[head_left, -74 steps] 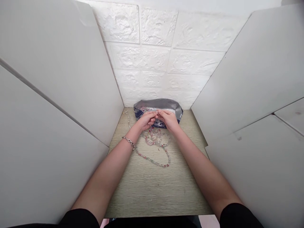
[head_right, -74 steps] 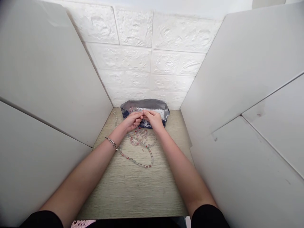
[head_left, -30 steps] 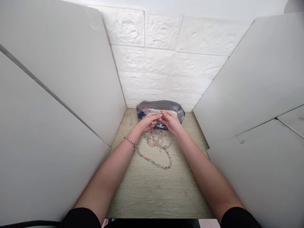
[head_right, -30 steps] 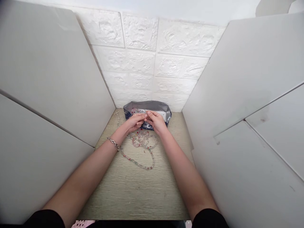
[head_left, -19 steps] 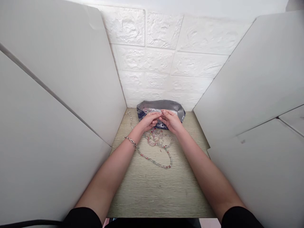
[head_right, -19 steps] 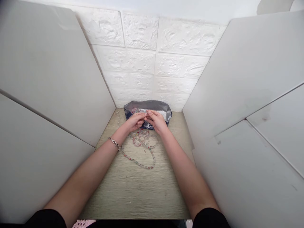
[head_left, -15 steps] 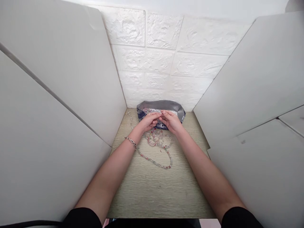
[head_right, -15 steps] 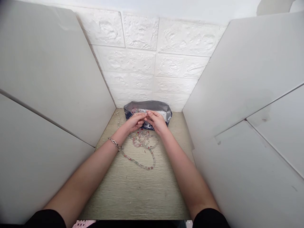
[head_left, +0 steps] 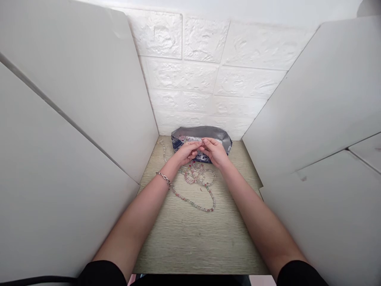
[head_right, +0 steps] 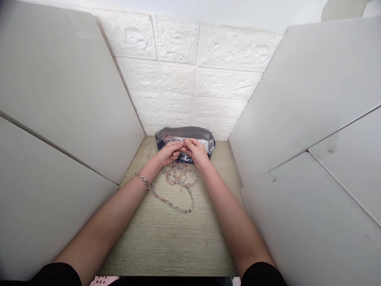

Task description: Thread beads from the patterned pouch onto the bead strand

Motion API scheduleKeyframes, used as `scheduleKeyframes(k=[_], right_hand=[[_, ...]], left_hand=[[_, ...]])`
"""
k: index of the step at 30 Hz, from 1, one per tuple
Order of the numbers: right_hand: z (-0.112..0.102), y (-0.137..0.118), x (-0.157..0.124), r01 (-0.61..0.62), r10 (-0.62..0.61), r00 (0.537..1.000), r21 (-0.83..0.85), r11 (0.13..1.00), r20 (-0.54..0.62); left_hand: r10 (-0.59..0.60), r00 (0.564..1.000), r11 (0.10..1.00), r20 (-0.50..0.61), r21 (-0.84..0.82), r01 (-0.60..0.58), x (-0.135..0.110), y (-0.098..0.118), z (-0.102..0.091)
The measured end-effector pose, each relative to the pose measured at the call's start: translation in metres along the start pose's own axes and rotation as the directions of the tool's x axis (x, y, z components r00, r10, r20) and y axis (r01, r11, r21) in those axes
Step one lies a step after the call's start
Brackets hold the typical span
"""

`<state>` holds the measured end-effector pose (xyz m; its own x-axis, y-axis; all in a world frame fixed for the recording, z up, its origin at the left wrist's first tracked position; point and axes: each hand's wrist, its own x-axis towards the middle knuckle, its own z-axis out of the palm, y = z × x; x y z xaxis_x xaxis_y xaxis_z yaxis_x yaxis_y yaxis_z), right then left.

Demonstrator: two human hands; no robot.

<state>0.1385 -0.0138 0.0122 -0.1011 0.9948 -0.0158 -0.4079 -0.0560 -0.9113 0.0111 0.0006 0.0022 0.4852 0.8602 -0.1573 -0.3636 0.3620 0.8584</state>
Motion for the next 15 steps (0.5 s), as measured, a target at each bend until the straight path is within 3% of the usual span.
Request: scheduleKeyframes(k=[3,5,8,11,15], right_hand=[[-0.003,-0.015,0.003,0.114,-0.129,0.987,-0.146,0.983,-0.098],[-0.008,-0.029,0.003,0.166,-0.233,0.959,-0.343,0.924,-0.162],[-0.020,-0.046,0.002,0.172,-0.374,0.918,-0.722,0.670,-0.128],[-0.029,-0.055,0.003,0.169,-0.434,0.901,-0.907,0.386,-0.016],[-0.022,-0.074,-0.006,0.214,-0.538,0.842,-0.936,0.279,0.032]], left_hand=[[-0.004,1.000,1.000,-0.013,0.008,0.004,0.000,0.000,-0.001],[-0.007,1.000,1.000,-0.007,0.010,0.007,-0.001,0.000,-0.002],[-0.014,1.000,1.000,0.009,0.001,0.014,-0.002,0.000,-0.003],[-0.032,0.999,0.999,0.031,-0.019,0.032,-0.002,0.000,-0.005],[-0.038,0.997,0.999,0.068,-0.032,0.040,-0.003,0.000,-0.006]])
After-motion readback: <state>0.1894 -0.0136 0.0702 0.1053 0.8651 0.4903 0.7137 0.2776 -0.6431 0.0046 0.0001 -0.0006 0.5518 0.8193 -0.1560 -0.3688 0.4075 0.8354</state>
